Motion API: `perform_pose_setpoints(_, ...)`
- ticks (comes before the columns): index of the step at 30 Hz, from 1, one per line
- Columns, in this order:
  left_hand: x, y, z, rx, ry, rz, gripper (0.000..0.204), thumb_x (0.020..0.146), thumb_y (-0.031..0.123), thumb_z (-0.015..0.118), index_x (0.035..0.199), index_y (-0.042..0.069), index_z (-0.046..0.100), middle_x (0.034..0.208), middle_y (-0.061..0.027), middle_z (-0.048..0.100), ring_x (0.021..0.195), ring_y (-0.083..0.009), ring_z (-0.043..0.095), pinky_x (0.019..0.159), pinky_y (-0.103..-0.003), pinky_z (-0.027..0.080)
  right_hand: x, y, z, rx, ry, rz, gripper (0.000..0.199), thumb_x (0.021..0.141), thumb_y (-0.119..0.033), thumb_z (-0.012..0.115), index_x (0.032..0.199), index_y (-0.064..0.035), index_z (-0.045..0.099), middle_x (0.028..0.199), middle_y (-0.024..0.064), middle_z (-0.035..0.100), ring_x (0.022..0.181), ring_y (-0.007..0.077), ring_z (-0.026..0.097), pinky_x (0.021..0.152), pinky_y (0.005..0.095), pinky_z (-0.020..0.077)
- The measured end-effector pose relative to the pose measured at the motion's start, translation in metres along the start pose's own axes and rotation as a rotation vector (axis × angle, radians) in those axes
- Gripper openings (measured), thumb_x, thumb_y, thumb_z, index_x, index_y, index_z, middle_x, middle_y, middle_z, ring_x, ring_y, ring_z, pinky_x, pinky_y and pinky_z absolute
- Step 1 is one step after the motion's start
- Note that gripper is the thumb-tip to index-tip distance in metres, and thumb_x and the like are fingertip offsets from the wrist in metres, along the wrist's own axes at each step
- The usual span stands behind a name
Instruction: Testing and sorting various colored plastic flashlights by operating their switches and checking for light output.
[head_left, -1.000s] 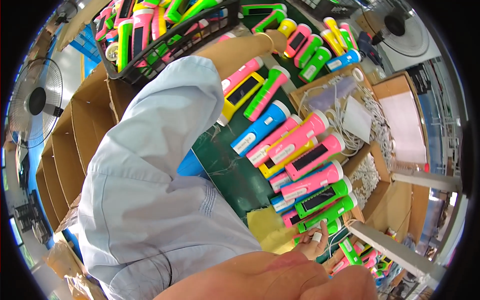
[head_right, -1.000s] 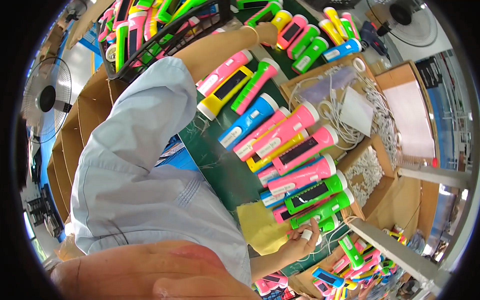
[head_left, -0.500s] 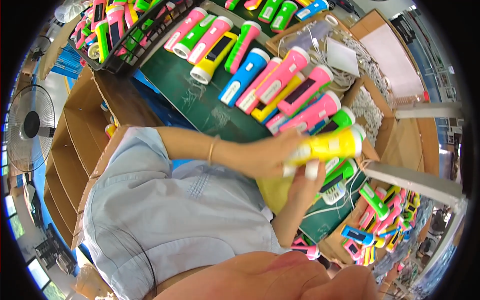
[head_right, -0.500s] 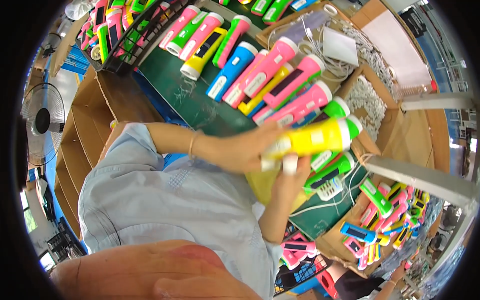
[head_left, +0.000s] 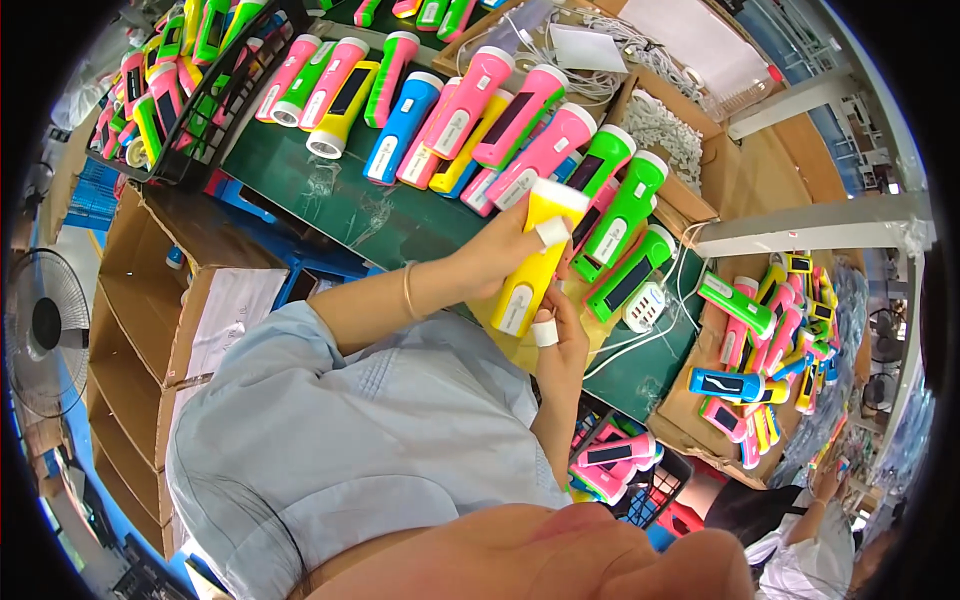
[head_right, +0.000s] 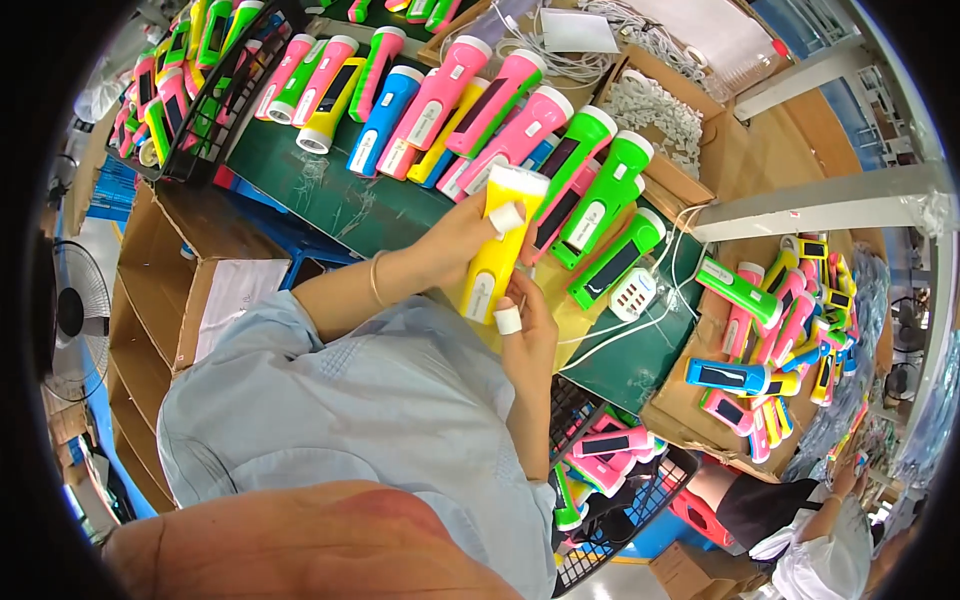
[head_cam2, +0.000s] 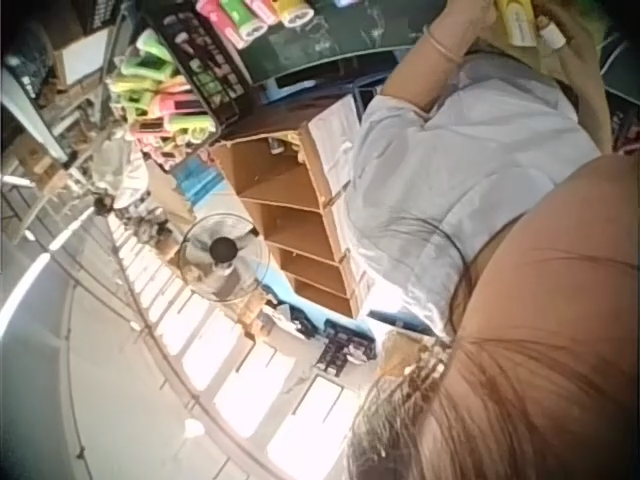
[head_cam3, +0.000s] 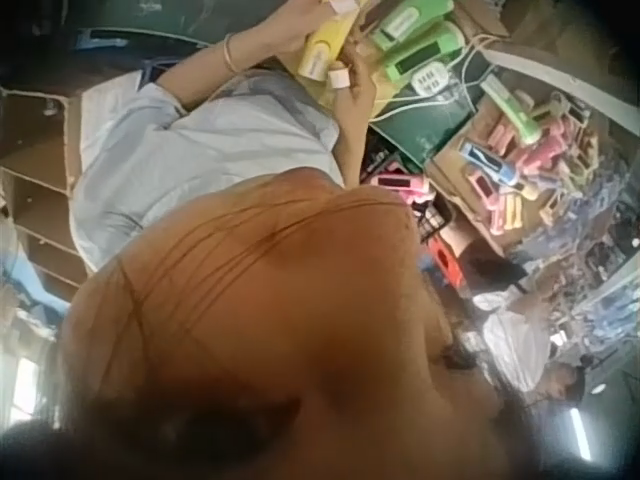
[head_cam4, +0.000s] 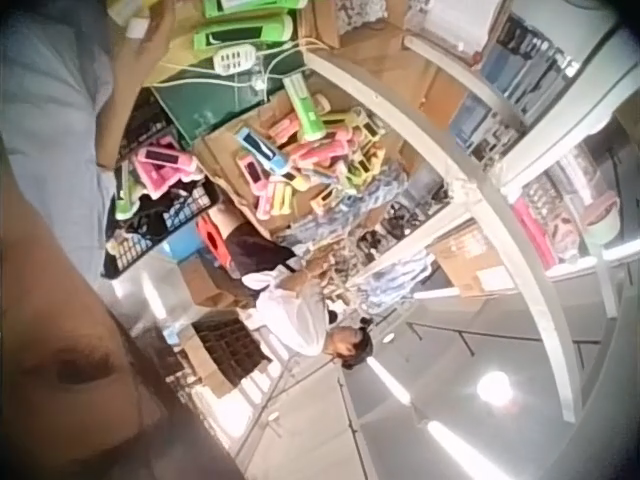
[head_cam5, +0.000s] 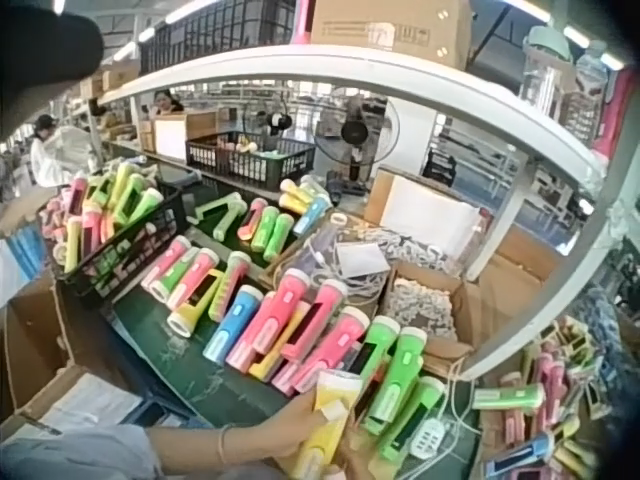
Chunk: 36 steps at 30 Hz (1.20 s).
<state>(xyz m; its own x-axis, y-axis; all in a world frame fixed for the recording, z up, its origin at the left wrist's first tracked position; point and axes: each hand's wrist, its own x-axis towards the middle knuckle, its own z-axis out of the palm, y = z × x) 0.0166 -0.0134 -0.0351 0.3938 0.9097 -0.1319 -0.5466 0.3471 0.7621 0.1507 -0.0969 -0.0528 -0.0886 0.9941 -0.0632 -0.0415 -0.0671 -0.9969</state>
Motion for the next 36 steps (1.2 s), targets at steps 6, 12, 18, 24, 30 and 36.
perform_pose_setpoints(6, 0.012, 0.031, 0.012, -0.103, -0.133, -0.193, 0.029, 0.082, 0.021, 0.059, 0.101, 0.004, 0.046, 0.083, -0.0075, 0.055, 0.068, -0.0181, 0.058, 0.061, -0.031, 0.051, -0.004, 0.005, -0.025, -0.009, 0.163, -0.025, 0.028, 0.089, -0.013, 0.051, 0.110, 0.0048, 0.054, 0.085, 0.0082, 0.057, 0.071, 0.0148, 0.058, 0.064, 0.0245, 0.0472)
perform_pose_setpoints(12, 0.025, 0.037, 0.013, -0.197, -0.094, -0.319, 0.031, 0.084, 0.028, 0.055, 0.100, 0.003, 0.049, 0.077, -0.0073, 0.056, 0.063, -0.0185, 0.058, 0.054, -0.032, 0.050, -0.006, 0.011, -0.015, -0.055, 0.158, -0.045, 0.027, 0.089, -0.012, 0.051, 0.110, 0.0048, 0.054, 0.085, 0.0094, 0.057, 0.071, 0.0150, 0.058, 0.065, 0.0248, 0.0471)
perform_pose_setpoints(18, 0.030, 0.038, 0.011, -0.060, 0.043, -0.228, 0.027, 0.083, 0.022, 0.051, 0.098, 0.000, 0.050, 0.080, -0.0110, 0.058, 0.062, -0.0201, 0.059, 0.053, -0.032, 0.050, -0.003, 0.002, -0.017, -0.005, 0.145, 0.053, 0.024, 0.089, -0.013, 0.050, 0.108, 0.0021, 0.055, 0.080, 0.0045, 0.055, 0.064, 0.0085, 0.052, 0.056, 0.0193, 0.0407)
perform_pose_setpoints(24, 0.060, 0.086, 0.013, 1.069, -0.015, -0.142, 0.070, 0.074, 0.031, 0.064, 0.107, -0.021, 0.031, 0.072, -0.0217, 0.056, 0.062, -0.0248, 0.060, 0.051, -0.033, 0.048, 0.016, -0.019, -0.033, 0.089, 0.276, -0.020, 0.029, 0.091, -0.017, 0.045, 0.116, -0.0021, 0.046, 0.060, -0.0026, 0.041, 0.047, 0.0027, 0.033, 0.040, 0.0163, 0.0214)
perform_pose_setpoints(30, 0.075, 0.067, 0.010, 1.414, 0.446, 0.559, 0.070, 0.070, 0.013, 0.067, 0.126, -0.001, 0.028, 0.102, -0.0217, 0.053, 0.093, -0.0277, 0.055, 0.078, -0.036, 0.045, 0.044, -0.024, -0.046, 0.252, 0.071, 0.028, 0.032, 0.091, -0.014, 0.048, 0.114, 0.0085, 0.048, 0.079, 0.0031, 0.050, 0.065, 0.0082, 0.040, 0.056, 0.0188, 0.0326)
perform_pose_setpoints(36, 0.081, 0.058, -0.020, 0.072, -0.183, 0.044, 0.055, 0.084, 0.029, 0.059, 0.121, -0.006, 0.038, 0.103, -0.0177, 0.056, 0.092, -0.0245, 0.057, 0.082, -0.037, 0.047, 0.058, -0.032, -0.030, 0.195, 0.215, -0.114, 0.019, 0.081, -0.005, 0.062, 0.098, 0.0039, 0.061, 0.082, 0.0041, 0.058, 0.067, 0.0081, 0.051, 0.057, 0.0177, 0.0376)
